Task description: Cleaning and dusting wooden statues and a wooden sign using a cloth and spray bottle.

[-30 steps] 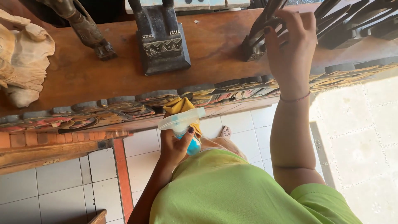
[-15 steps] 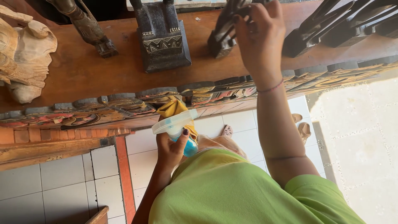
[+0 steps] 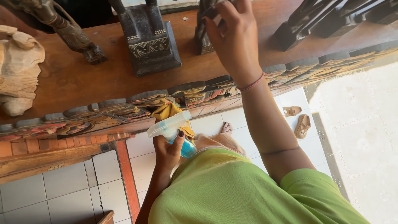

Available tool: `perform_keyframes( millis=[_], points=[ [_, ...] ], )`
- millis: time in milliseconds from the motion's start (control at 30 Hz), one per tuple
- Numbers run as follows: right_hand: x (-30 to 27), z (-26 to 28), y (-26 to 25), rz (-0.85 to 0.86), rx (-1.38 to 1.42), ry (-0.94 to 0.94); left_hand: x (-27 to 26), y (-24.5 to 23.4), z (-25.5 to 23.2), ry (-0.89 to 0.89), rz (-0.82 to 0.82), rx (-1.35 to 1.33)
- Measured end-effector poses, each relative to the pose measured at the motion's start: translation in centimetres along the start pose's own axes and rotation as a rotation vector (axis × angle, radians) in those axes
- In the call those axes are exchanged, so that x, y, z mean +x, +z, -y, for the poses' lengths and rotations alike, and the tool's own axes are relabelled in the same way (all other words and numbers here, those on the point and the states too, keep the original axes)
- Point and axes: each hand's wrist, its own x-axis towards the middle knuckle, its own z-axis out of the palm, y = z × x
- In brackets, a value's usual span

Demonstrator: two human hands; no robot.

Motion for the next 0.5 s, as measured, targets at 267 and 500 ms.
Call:
perform_keyframes(
  millis=[267, 500],
  points=[
    [-0.3, 0.4, 0.2, -0.007, -0.035, -0.039, 0.5, 0.7, -0.4, -0.003, 0.053, -0.030],
    [-0.8, 2.0, -1.7, -0.006, -0.094, -0.059, 0.3, 0.7, 0.9, -0.018, 0.052, -0.031]
  ],
)
